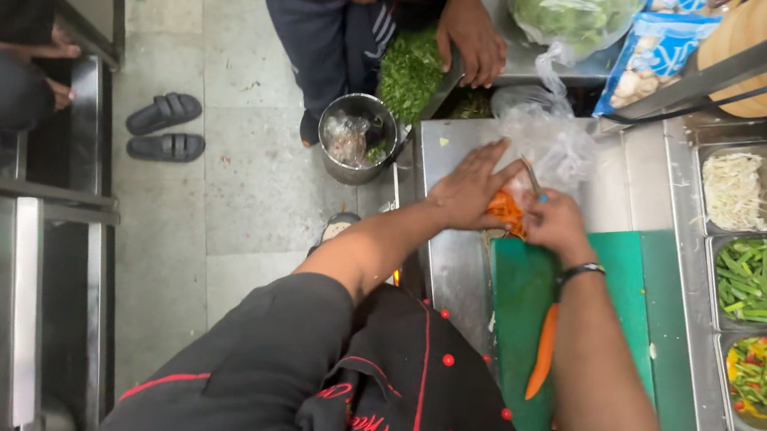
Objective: The person peels several carrots using a peeler and then slices them into thin strips on a green cutting board using a knife. The peeled carrots and resulting strips are placed on the board and counter.
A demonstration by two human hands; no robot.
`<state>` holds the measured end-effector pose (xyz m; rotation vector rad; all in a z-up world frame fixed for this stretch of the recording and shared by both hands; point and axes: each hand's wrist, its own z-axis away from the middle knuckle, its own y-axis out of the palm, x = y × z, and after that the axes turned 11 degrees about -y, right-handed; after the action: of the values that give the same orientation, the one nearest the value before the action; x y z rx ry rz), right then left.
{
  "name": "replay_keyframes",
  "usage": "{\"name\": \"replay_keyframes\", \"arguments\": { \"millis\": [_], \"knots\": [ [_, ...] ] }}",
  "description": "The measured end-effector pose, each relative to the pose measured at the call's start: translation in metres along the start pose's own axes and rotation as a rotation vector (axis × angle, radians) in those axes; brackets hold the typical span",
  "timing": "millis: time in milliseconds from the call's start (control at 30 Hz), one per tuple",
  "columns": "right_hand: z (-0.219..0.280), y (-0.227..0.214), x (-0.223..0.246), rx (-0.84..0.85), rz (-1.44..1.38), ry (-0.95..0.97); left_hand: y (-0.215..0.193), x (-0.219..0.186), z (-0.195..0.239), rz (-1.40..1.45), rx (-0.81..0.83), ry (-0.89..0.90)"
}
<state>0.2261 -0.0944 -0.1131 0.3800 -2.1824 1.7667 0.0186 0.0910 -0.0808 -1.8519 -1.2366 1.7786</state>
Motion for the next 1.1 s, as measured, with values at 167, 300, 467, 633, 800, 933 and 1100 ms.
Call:
{"name": "replay_keyframes", "arguments": {
  "millis": [167, 300, 467, 633, 800, 933, 1100],
  "knots": [
    [-0.018, 0.029, 0.032, -0.09, -0.702, 0.433, 0.03, 0.018, -0.012, 0.194, 0.014, 0.12],
    [-0.008, 0.009, 0.064, -0.529, -0.855, 0.426, 0.045, 0.032, -0.001, 0.319, 0.052, 0.078],
    [0.035, -0.024, 0.12, -0.955, -0.909, 0.721, 0.048, 0.047, 0.008, 0.381, -0.262, -0.189],
    [0.058, -0.024, 0.176, -1.069, -1.022, 0.827, 0.035, 0.077, 0.042, 0.837, -0.374, -0.465],
    [0.078, 0.013, 0.192, -0.859, -0.803, 0.678, 0.016, 0.143, 0.109, 1.422, -0.617, -0.931],
    [0.104, 0.046, 0.193, -0.978, -0.861, 0.659, 0.01, 0.211, 0.125, 1.488, -0.606, -0.91],
    [0.17, 0.046, 0.18, -1.012, -1.129, 0.557, 0.076, 0.323, 0.074, 1.407, -0.611, -1.012]
  ]
}}
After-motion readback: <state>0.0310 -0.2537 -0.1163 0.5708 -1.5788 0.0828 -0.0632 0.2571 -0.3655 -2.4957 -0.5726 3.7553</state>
